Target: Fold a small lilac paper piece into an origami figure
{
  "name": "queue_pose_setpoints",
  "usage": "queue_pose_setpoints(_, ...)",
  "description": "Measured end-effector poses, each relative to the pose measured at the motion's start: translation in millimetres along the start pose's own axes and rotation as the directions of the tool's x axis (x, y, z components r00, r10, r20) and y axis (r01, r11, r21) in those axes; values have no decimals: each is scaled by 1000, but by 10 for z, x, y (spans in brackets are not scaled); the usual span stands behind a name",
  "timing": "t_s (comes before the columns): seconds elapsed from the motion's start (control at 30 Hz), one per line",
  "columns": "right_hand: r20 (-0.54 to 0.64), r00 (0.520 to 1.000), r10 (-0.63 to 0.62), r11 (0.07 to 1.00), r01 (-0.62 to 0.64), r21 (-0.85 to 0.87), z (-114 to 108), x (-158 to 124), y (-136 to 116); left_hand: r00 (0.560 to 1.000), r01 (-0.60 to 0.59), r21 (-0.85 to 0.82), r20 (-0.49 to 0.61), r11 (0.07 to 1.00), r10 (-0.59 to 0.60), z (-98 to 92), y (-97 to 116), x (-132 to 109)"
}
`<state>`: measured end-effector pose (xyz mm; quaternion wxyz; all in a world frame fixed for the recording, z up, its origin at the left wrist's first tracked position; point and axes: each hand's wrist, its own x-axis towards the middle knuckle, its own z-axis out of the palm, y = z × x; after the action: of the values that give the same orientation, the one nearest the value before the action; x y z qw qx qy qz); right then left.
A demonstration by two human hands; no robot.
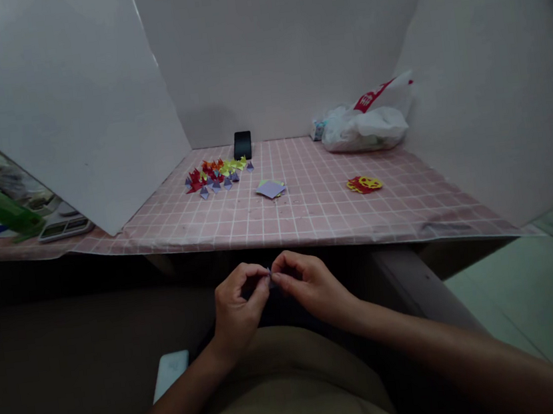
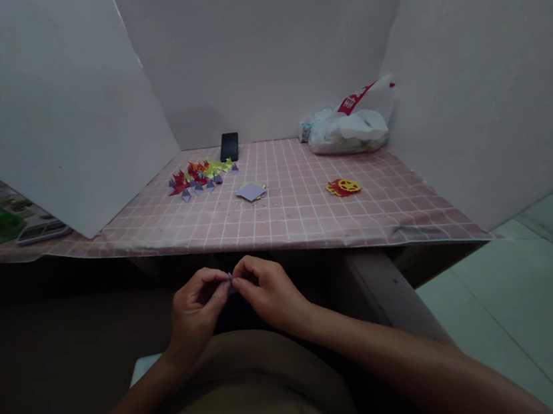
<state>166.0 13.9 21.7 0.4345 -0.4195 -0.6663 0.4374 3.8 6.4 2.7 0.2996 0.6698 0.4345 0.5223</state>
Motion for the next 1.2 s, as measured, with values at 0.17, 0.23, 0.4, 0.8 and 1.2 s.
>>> queue_pose_setpoints(0.17, 56, 996, 68, 991, -74, 107, -9, 21, 3, 1000, 16, -38, 22, 999, -15, 1, 1, 17)
queue_pose_setpoints(0.23, 68, 994, 85, 987, -93, 128, -7, 27, 6, 1000, 5, -31, 31, 999, -4, -3, -2, 20)
queue_pose_setpoints(0.4, 87, 991, 101, 975, -116, 187, 1, 29, 25, 999, 4, 4, 54, 1000, -4, -31, 6, 19)
queue_pose_setpoints(0.8, 93, 991, 97, 973, -115, 201, 4, 19, 30, 997, 57, -14, 59, 998, -56, -37, 18, 39)
queue_pose_setpoints(1.2, 36, 999, 10, 998, -13, 64, 20, -6, 68, 962, 271, -261, 45, 927, -269, 7, 38, 51)
